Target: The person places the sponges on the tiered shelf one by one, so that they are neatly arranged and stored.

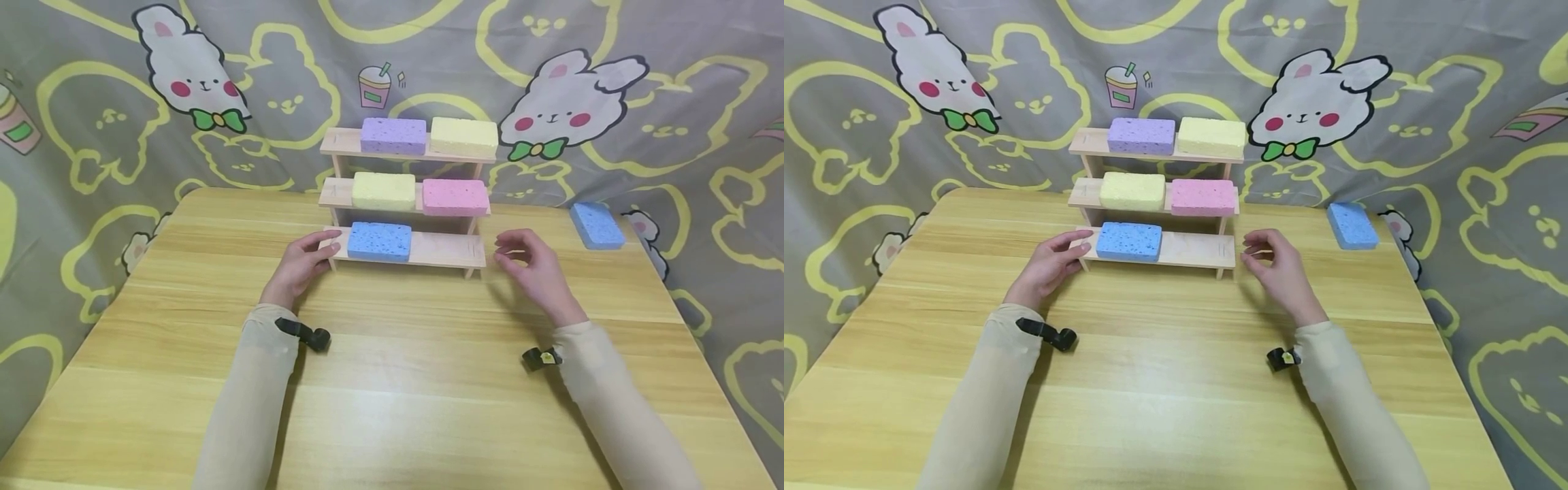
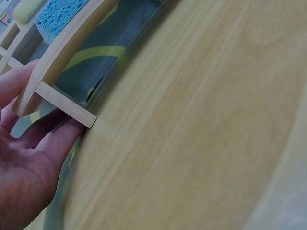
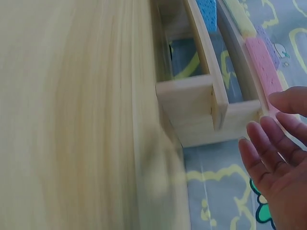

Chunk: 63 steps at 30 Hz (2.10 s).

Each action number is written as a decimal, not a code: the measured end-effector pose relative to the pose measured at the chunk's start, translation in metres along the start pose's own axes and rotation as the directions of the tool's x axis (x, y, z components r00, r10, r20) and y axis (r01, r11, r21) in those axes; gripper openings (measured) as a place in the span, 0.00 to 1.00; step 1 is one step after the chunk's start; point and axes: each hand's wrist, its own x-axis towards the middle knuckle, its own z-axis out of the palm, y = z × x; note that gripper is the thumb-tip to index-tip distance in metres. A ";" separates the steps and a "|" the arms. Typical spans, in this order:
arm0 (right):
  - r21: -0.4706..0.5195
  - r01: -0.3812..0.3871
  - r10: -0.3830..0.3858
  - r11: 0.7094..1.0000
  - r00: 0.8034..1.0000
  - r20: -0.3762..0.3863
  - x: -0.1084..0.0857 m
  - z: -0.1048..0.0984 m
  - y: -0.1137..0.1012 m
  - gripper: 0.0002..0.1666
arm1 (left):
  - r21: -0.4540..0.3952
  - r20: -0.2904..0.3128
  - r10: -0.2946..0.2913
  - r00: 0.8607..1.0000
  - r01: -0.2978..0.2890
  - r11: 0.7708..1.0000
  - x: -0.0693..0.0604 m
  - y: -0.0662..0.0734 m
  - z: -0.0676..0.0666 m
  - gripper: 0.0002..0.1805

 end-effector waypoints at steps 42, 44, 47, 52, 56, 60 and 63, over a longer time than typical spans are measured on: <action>-0.145 -0.259 0.220 0.955 0.947 -0.236 -0.023 -0.081 0.076 0.21 | 0.009 -0.012 -0.007 1.000 0.007 1.000 0.000 0.000 -0.001 0.23; -0.146 -0.281 0.239 0.949 0.938 -0.253 -0.024 -0.085 0.080 0.22 | 0.009 -0.015 -0.004 1.000 0.004 1.000 0.000 0.000 -0.001 0.23; -0.138 -0.315 0.271 0.939 0.924 -0.271 -0.027 -0.092 0.086 0.23 | 0.008 -0.009 0.001 1.000 -0.001 1.000 0.001 -0.001 -0.001 0.23; -0.090 -0.373 0.331 0.923 0.892 -0.307 -0.026 -0.104 0.098 0.23 | 0.001 -0.005 0.000 1.000 0.000 1.000 0.002 -0.003 -0.002 0.23; -0.072 -0.386 0.341 0.920 0.876 -0.342 -0.023 -0.110 0.103 0.28 | 0.008 -0.013 -0.008 1.000 0.008 1.000 0.000 -0.002 -0.001 0.23; -0.095 -0.395 0.343 0.914 0.875 -0.342 -0.021 -0.116 0.106 0.35 | 0.017 -0.018 -0.011 1.000 0.011 1.000 0.000 -0.002 -0.001 0.23; -0.133 -0.416 0.361 0.900 0.880 -0.308 -0.019 -0.120 0.108 0.41 | 0.012 -0.014 -0.009 1.000 0.009 1.000 0.000 -0.002 -0.001 0.24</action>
